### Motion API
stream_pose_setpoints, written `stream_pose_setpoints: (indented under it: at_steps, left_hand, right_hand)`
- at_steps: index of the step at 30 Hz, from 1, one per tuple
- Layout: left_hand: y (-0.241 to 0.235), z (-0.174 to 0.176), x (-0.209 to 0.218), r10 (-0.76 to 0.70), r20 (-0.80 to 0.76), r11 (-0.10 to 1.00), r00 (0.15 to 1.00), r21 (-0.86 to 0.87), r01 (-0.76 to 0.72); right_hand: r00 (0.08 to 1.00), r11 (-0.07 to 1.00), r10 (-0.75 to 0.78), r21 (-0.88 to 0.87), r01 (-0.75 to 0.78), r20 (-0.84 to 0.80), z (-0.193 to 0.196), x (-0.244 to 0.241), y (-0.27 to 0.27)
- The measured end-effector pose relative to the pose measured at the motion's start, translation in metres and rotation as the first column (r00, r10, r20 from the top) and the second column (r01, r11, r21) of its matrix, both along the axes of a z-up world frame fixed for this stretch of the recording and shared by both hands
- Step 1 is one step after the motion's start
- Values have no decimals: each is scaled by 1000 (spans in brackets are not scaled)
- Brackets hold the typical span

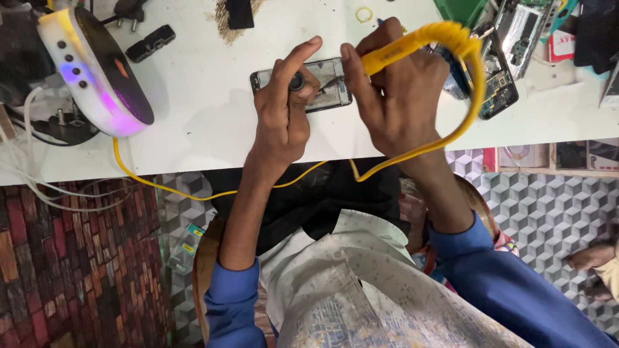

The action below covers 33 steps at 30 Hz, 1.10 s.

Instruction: The person uses a soldering iron and tweezers to work on a small electronic component inside a disassembled mobile phone. They repeatedly heat and adjust the component on the circuit board while holding the phone steady.

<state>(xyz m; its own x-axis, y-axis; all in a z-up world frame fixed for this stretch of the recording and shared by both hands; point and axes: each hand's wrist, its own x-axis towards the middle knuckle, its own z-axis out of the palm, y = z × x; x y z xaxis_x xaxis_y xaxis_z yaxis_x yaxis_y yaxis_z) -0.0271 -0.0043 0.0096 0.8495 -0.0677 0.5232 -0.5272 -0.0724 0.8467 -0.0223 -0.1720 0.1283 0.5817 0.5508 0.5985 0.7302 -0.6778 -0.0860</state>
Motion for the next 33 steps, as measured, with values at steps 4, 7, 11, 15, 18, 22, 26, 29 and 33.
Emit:
stream_pose_setpoints:
  at_steps: [4,7,11,15,18,22,26,29,33]
  left_hand:
    - [-1,-5,3,25,152,1000,988,0,-26]
    - [-1,-5,4,34,120,999,992,2,-35]
    - [0,-3,1,44,58,999,997,6,-44]
    - [-2,-6,2,54,66,998,996,-16,-53]
    - [-2,-7,3,46,62,998,997,-33,-44]
    - [-2,-7,1,55,74,998,996,-26,-53]
    - [-2,-7,2,63,74,998,995,-25,-62]
    - [-3,-8,3,60,64,998,996,-20,-58]
    - [-2,-9,2,55,65,998,996,-8,-55]
  right_hand:
    - [915,967,-56,208,150,-400,1,3,-4]
    - [938,972,-33,209,111,-346,2,2,-8]
    - [993,991,-16,128,32,-120,-4,0,-9]
    - [981,974,-41,213,82,-191,-16,-2,-6]
    - [990,986,-137,95,139,-31,-21,-6,-4]
    - [997,989,-77,122,78,-14,-20,-4,-4]
    - [980,965,-140,201,167,-139,-18,0,-6]
    - [948,933,-91,306,188,-305,-17,4,-11]
    - [964,935,-85,314,164,-251,-19,10,-18]
